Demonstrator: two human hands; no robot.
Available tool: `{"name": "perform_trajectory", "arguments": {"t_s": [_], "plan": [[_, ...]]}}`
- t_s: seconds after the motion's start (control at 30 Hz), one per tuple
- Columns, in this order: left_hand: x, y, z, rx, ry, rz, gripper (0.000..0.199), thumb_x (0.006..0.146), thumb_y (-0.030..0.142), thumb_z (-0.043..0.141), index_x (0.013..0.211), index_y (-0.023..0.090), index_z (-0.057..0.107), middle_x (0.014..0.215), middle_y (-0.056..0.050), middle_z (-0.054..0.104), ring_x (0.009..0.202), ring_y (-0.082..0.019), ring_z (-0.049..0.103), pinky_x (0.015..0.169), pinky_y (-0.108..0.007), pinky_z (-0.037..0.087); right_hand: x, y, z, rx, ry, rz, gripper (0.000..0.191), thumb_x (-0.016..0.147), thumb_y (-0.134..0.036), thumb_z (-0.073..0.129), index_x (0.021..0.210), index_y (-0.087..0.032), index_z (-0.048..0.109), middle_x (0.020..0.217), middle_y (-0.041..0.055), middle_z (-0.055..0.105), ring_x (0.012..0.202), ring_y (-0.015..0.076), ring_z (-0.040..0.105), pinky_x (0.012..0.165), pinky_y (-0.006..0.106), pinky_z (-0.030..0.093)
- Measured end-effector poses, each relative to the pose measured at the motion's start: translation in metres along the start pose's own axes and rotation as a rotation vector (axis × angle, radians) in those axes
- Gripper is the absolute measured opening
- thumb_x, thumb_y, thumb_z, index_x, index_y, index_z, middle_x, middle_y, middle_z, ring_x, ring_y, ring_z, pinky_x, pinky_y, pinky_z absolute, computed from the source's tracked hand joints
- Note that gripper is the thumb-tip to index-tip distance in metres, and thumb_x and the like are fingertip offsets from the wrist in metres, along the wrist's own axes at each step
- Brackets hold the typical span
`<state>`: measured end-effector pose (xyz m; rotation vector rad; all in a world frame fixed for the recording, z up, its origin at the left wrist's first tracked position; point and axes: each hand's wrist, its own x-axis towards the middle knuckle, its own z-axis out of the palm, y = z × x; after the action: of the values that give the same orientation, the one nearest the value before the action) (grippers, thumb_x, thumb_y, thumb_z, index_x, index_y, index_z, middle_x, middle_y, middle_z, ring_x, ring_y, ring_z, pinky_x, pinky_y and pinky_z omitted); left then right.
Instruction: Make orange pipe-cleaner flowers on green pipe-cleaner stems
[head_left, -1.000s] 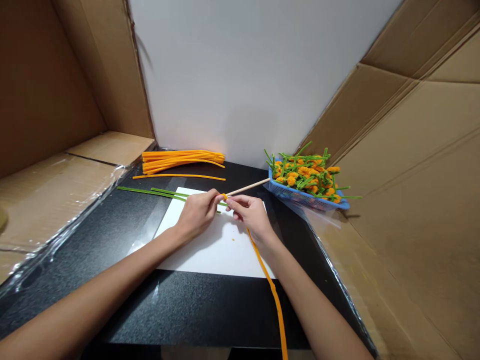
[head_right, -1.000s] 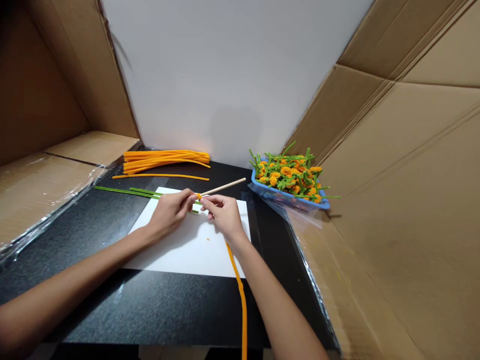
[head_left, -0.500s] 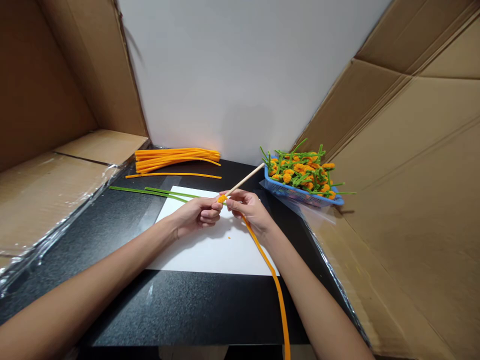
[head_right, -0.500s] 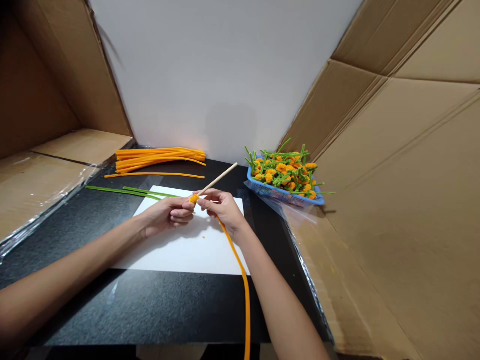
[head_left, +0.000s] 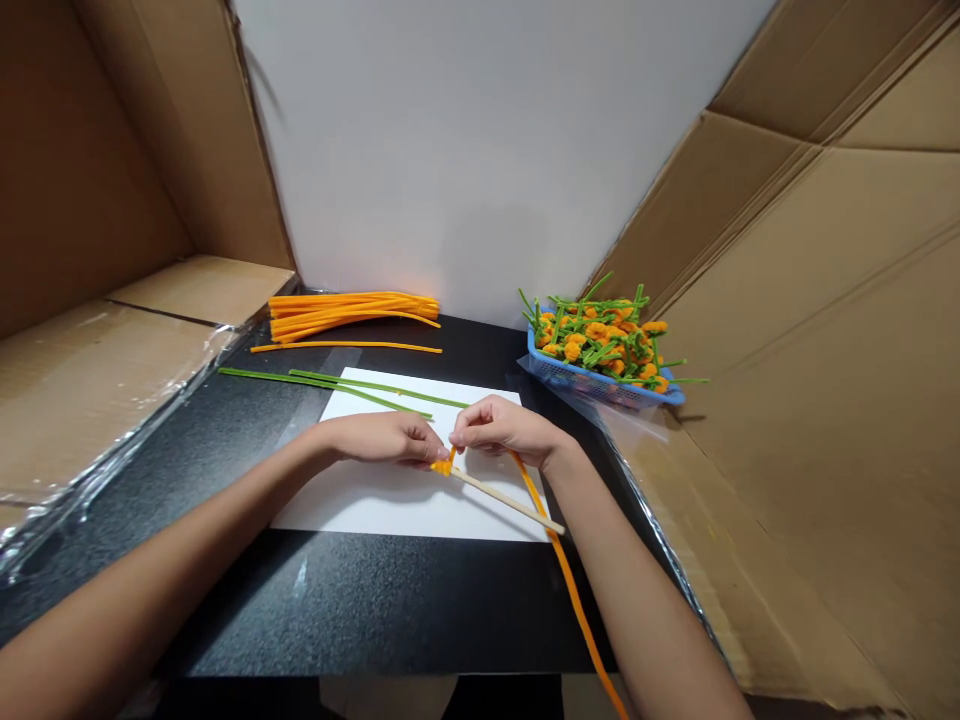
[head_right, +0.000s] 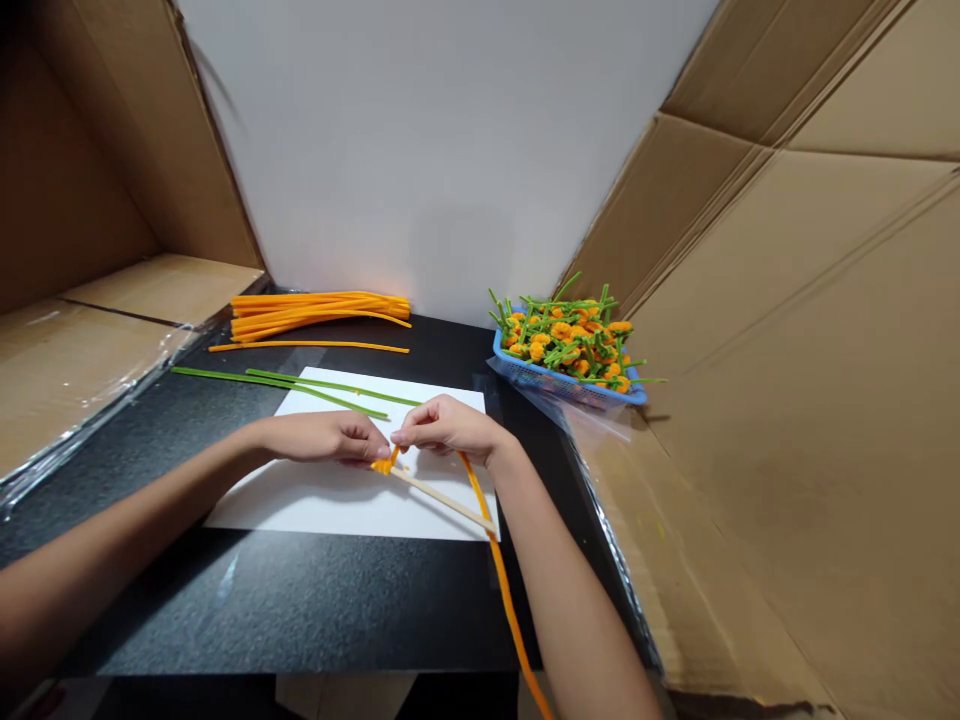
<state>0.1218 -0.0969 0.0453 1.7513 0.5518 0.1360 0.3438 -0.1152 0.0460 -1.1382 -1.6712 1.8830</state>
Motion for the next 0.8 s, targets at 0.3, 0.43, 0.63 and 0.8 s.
{"name": "perform_trajectory", "arguments": {"t_s": [0.3, 0.43, 0.63, 0.8], "plan": [[0.008, -0.019, -0.008, 0.771, 0.735, -0.082, 0.036, 0.091, 0.036, 0.050, 0.059, 0.020, 0.057, 0.055, -0.003, 0.053, 0.049, -0.016, 0.039, 0.056, -0.029, 0.018, -0.005, -0.014, 0.007, -0.014, 0.279, -0.102, 0.042, 0.082, -0.050, 0.069, 0.098, -0.012, 0.076, 0.052, -0.0062, 0.046, 0.041, 0.0027, 0.027, 0.041, 0.021, 0.013], [0.009, -0.013, -0.004, 0.627, 0.931, -0.063, 0.035, 0.094, 0.037, 0.044, 0.067, 0.019, 0.057, 0.059, -0.002, 0.054, 0.055, -0.016, 0.043, 0.058, -0.029, 0.021, -0.003, -0.014, 0.012, -0.017, 0.208, -0.123, 0.048, 0.085, -0.054, 0.064, 0.106, -0.012, 0.075, 0.049, -0.0080, 0.037, 0.045, 0.0045, 0.022, 0.044, 0.022, 0.012], [0.011, -0.009, -0.009, -0.153, 0.758, 0.162, 0.045, 0.090, 0.054, 0.049, 0.063, 0.019, 0.042, 0.053, 0.005, 0.032, 0.049, -0.009, 0.025, 0.052, -0.025, 0.018, -0.001, -0.008, 0.012, -0.033, 0.116, -0.059, 0.047, 0.088, -0.051, 0.063, 0.107, -0.010, 0.075, 0.049, -0.0072, 0.039, 0.046, 0.0052, 0.023, 0.046, 0.023, 0.012], [0.005, -0.010, -0.015, -0.342, 0.407, 0.180, 0.048, 0.089, 0.058, 0.053, 0.064, 0.018, 0.042, 0.056, 0.006, 0.027, 0.050, -0.008, 0.018, 0.050, -0.025, 0.013, -0.003, -0.004, 0.001, 0.065, 0.034, -0.039, 0.045, 0.086, -0.051, 0.067, 0.094, -0.007, 0.074, 0.047, -0.0078, 0.038, 0.044, 0.0040, 0.025, 0.045, 0.021, 0.015]]}}
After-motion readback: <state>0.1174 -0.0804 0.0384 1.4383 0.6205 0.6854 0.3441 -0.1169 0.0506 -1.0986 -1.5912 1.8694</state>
